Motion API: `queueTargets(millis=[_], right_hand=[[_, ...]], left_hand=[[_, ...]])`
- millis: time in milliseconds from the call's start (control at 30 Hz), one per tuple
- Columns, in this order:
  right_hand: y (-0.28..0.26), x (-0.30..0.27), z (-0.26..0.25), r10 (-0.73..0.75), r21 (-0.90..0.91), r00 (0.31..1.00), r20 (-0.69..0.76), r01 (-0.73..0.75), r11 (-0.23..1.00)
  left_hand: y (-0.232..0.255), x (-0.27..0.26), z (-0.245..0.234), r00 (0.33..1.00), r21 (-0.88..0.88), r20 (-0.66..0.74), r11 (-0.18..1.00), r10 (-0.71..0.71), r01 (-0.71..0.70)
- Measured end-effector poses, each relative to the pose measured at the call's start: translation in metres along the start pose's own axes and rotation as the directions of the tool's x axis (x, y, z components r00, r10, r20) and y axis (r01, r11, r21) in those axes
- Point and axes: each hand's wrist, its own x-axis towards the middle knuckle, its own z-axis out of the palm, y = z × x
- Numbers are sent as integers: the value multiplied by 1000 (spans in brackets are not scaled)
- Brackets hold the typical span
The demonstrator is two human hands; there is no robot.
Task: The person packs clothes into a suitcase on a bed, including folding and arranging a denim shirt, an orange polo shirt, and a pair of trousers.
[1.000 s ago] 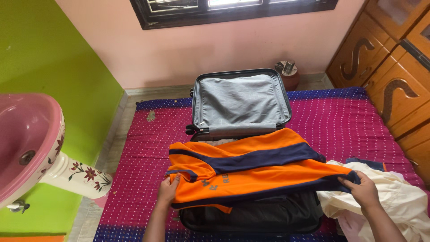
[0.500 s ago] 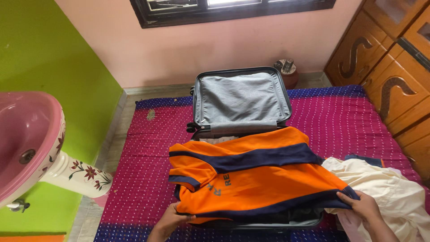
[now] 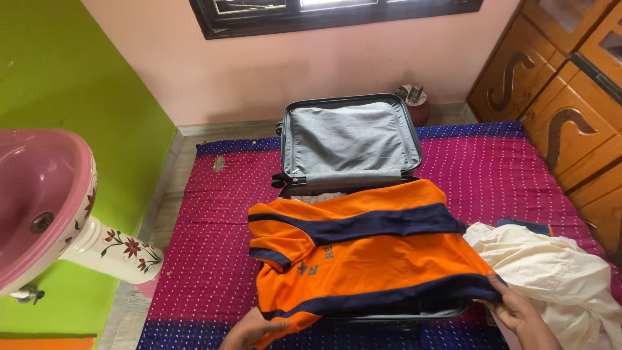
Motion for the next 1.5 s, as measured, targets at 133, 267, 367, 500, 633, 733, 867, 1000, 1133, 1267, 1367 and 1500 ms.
queueTargets(millis=[133, 267, 367, 500, 633, 733, 867, 1000, 1133, 1267, 1367, 1500], right_hand=[[-5, 1, -2, -44, -47, 993, -111, 39, 998], [-10, -5, -10, 50, -148, 999, -2, -49, 988], [-14, -7, -14, 162, -199, 987, -14, -162, 967], [-18, -9, -16, -4, -238, 995, -100, -20, 971], [-15, -15, -22, -221, -232, 962, -164, 180, 956], [-11, -20, -27, -301, -289, 937, -177, 242, 926], [-7, -27, -36, -356, -306, 913, -200, 287, 908], [-5, -28, -39, -307, -349, 926, -222, 218, 911], [-13, -21, -36, -275, -253, 943, -187, 224, 941], [-33, -3, -27, -274, -190, 952, -136, 246, 950], [-47, 14, -14, -242, -141, 964, -112, 226, 964], [-54, 36, 3, -275, -103, 959, -72, 268, 958]], left_hand=[[-17, -3, -5, 982, 159, 181, 987, -52, 23], [-30, -7, -13, 958, -270, 9, 923, 287, -275], [-30, -7, -13, 920, -530, -207, 752, 334, -392], [-25, -12, -20, 782, -195, -542, 859, 307, -473], [-36, -20, -24, 770, 15, -597, 963, 223, -267], [-51, -24, -28, 885, 52, -372, 958, 279, -281], [-50, -34, -15, 993, 129, 113, 992, -22, 7], [-31, -44, -5, 966, 231, 231, 971, -117, 62], [3, -65, -3, 960, 25, 281, 1000, 9, -16], [48, -78, -9, 962, -469, 158, 874, 224, -126], [75, -65, -8, 973, -747, -67, 636, 219, -194], [100, -20, -12, 975, -878, -126, 438, 183, -196]])
